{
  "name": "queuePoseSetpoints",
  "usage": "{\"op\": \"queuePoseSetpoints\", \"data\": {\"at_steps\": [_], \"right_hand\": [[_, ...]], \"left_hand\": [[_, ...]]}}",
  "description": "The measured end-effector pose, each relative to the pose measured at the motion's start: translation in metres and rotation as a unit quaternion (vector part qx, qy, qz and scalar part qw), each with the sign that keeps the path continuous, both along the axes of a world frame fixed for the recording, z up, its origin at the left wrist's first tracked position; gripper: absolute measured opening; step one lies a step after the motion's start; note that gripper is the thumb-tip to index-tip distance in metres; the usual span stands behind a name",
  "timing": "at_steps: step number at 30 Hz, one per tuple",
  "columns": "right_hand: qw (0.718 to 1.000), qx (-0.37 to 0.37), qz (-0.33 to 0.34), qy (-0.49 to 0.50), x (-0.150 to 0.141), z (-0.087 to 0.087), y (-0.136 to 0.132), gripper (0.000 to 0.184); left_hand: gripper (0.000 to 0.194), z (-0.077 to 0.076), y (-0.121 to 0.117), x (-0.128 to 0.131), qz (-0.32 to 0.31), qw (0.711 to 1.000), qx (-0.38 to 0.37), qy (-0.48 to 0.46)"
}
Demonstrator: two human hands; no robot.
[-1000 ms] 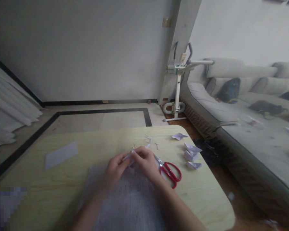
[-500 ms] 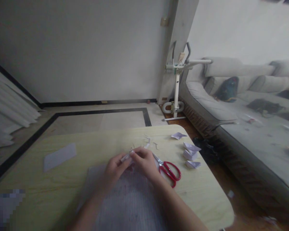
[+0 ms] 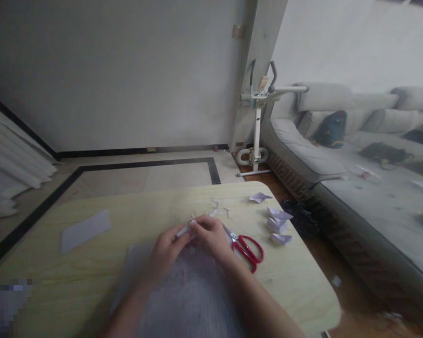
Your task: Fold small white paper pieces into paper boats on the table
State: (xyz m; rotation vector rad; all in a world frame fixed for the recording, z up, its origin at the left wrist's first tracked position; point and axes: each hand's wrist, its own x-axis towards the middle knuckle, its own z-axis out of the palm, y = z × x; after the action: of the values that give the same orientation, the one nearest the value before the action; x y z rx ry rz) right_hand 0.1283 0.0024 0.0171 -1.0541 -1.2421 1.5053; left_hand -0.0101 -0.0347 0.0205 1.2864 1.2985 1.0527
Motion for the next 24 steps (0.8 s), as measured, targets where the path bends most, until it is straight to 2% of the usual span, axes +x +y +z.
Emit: {"op": "queuePoseSetpoints", "data": {"at_steps": [9,15,24], "right_hand": [[1.000,-0.008,-0.010,0.005,0.000,-0.008,0.001,0.027],[1.000,0.019,-0.018,-0.001,0.000,-0.003,0.000,0.024],[1.000,0.002,-0.004,0.017,-0.001,0.005,-0.004,0.027]], "left_hand": [[0.032,0.002,0.000,-0.001,-0.016,0.998,0.004,-0.053],[0.035,0.004,-0.001,-0.001,-0.024,0.998,0.002,-0.055],[0.034,0.003,0.000,0.000,-0.016,0.999,0.008,-0.039]]}}
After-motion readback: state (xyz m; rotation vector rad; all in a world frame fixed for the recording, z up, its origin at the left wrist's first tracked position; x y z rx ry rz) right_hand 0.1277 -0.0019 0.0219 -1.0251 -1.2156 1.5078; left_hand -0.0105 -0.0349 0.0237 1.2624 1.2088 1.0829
